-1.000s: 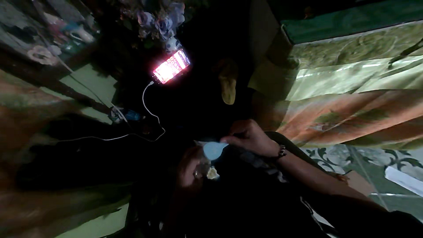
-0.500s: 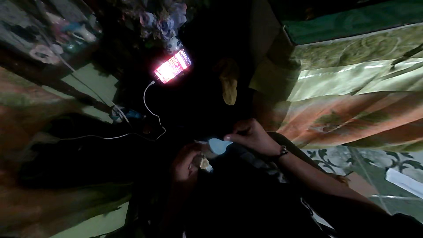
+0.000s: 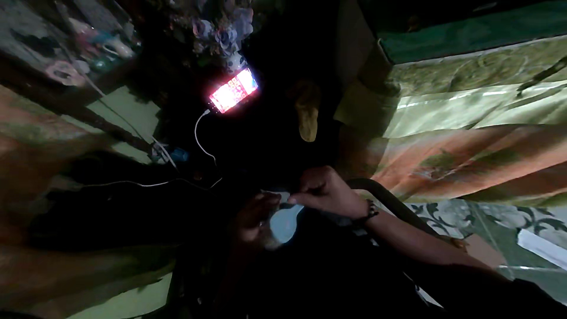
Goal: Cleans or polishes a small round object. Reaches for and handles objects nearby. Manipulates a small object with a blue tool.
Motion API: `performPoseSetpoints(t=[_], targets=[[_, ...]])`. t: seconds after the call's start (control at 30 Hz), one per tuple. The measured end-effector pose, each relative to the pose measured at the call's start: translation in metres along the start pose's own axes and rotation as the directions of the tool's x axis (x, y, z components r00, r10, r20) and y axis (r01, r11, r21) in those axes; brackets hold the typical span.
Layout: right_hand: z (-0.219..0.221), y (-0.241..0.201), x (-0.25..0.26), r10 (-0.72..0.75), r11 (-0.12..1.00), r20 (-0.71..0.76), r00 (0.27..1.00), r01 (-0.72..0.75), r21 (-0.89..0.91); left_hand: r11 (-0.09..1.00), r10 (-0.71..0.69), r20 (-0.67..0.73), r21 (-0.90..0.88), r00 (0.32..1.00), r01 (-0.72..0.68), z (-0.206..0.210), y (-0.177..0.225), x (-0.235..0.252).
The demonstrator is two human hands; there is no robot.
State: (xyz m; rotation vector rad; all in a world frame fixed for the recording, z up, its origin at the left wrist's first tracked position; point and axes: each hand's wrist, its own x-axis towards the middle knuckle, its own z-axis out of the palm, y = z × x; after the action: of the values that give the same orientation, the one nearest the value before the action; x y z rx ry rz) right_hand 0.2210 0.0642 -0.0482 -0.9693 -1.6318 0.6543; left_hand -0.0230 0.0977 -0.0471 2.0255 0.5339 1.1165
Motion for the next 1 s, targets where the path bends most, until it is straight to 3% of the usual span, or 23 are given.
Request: performPoseSetpoints(t=[0.13, 0.2, 0.3, 0.4, 0.5, 0.57, 0.7, 0.77, 0.87, 0.93, 1.0], targets=[[-0.015, 0.027, -0.001, 0.099, 0.965, -0.060, 0.993, -0.110, -0.238, 0.993, 0.027, -0.041, 0.117, 0.999, -0.022, -0.007, 0.013, 0.005], [-0.020, 0.024, -0.001, 0.125, 0.971, -0.097, 0.987, -0.142, -0.192, 0.990, 0.032, -0.041, 0.141, 0.999, -0.026, -0.011, 0.013, 0.006], [-0.001, -0.002, -0.001, 0.024, 0.997, -0.061, 0.998, -0.019, 0.069, 0.994, 0.031, -0.024, 0.107, 0.999, -0.029, -0.005, 0.009, 0.002], [0.007, 0.000, 0.000, -0.050, 0.998, -0.010, 0.999, 0.050, -0.044, 0.996, 0.087, -0.024, 0.013, 0.996, -0.087, 0.000, 0.006, 0.006], [-0.012, 0.026, 0.000, 0.101, 0.957, -0.070, 0.992, -0.116, -0.266, 0.986, 0.031, -0.047, 0.168, 0.998, -0.022, -0.008, 0.016, 0.008], [-0.021, 0.023, 0.004, 0.190, 0.939, -0.131, 0.973, -0.219, -0.267, 0.980, 0.026, -0.048, 0.200, 0.999, -0.016, -0.012, 0.016, 0.011], [-0.004, -0.013, 0.017, 0.038, 0.999, -0.077, 0.996, -0.036, 0.027, 0.992, 0.035, -0.047, 0.126, 0.998, -0.029, -0.010, 0.013, 0.018], [-0.001, -0.007, 0.019, -0.034, 0.992, -0.037, 0.999, 0.029, -0.126, 0.997, 0.030, -0.064, 0.070, 0.998, -0.025, -0.010, 0.014, 0.021], [-0.018, 0.015, 0.019, 0.046, 0.928, -0.109, 0.993, -0.083, -0.363, 0.979, 0.050, -0.077, 0.202, 0.996, -0.033, -0.014, 0.015, 0.019], [-0.025, 0.014, 0.021, 0.061, 0.917, -0.171, 0.983, -0.123, -0.380, 0.976, 0.050, -0.074, 0.215, 0.996, -0.033, -0.017, 0.013, 0.016], [-0.014, -0.006, 0.018, 0.009, 0.963, -0.159, 0.987, -0.052, -0.265, 0.981, 0.036, -0.049, 0.195, 0.998, -0.026, -0.015, 0.013, 0.013]])
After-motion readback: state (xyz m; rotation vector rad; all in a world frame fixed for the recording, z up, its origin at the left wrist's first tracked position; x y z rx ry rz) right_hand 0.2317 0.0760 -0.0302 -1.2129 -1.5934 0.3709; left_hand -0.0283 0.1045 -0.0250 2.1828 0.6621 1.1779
